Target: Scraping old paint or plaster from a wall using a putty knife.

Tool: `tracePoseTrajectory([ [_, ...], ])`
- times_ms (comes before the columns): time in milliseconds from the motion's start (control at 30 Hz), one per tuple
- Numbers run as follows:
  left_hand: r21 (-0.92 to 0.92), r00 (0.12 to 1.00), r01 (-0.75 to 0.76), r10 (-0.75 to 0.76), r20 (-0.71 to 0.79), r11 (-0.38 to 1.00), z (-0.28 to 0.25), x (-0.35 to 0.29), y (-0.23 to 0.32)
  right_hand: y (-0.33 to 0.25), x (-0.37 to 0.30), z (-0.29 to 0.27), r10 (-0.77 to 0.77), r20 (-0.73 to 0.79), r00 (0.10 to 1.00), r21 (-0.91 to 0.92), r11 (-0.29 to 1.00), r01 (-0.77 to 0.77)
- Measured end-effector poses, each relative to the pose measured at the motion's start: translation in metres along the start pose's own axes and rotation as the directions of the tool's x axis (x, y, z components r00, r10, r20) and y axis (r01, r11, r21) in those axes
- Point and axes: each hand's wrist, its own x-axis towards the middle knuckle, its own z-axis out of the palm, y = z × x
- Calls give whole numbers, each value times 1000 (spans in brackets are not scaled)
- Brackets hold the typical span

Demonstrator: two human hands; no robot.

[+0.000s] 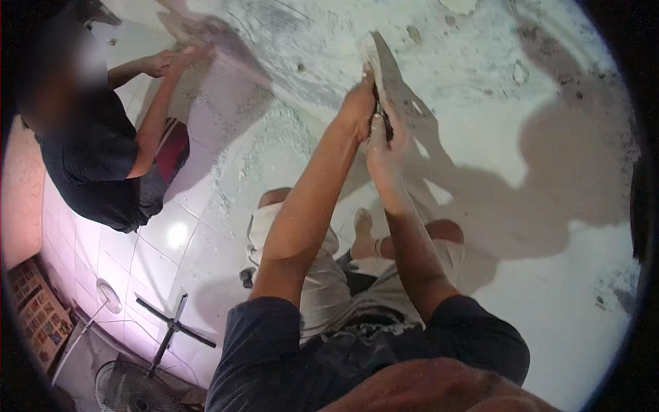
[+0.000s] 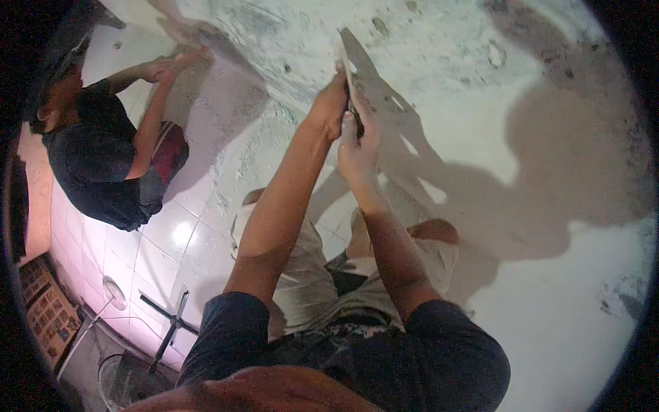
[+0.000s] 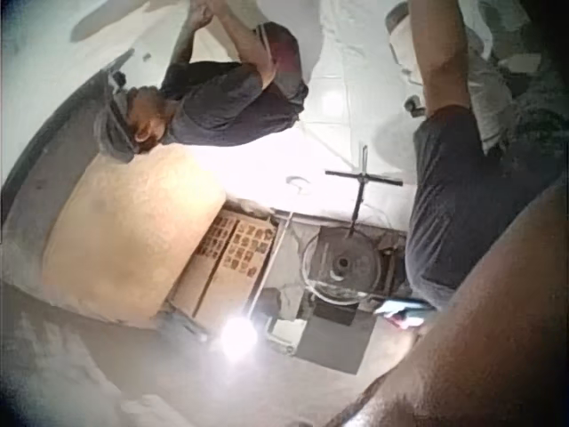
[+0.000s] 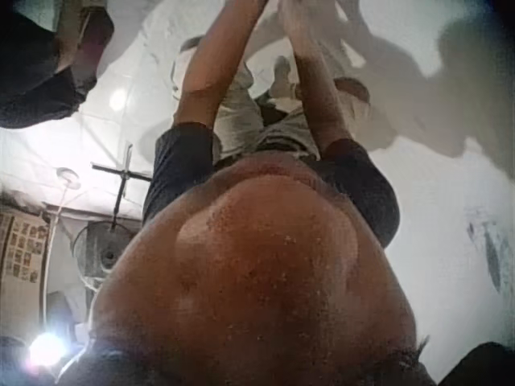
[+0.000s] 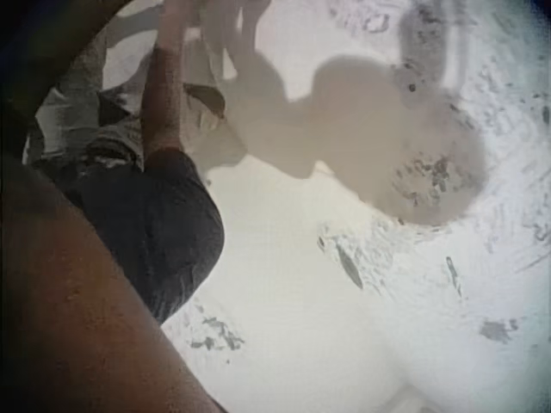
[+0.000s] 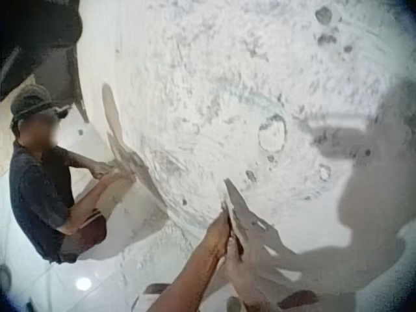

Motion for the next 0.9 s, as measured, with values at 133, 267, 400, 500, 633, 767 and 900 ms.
tracePoseTrajectory([
  [133, -57, 996, -28, 33, 86, 998, 1, 8, -10, 19, -24, -15, -23, -5, 1000, 93, 995, 23],
  [267, 86, 998, -57, 56, 19, 995, -5, -5, 4, 20, -14, -8, -19, 68, 998, 41, 999, 16],
  [400, 99, 988, -152, 153, -2, 983, -19, 40, 1, 23, -8, -5, -138, 31, 990, 87, 987, 135],
  [500, -9, 997, -79, 79, 8, 997, -10, 7, 15, 7, -15, -3, 31, 55, 998, 70, 997, -35],
  [633, -33, 999, -46, 46, 19, 998, -15, 23, -4, 17, -10, 0, -68, 67, 995, -13, 998, 69],
  [767, 9, 996, -91, 91, 19, 996, -22, 20, 8, 4, -10, 4, -12, 25, 1000, 50, 999, 11],
  [900, 108, 976, -173, 185, -118, 979, -35, 70, -18, 13, 3, 16, -26, 45, 999, 104, 994, 22],
])
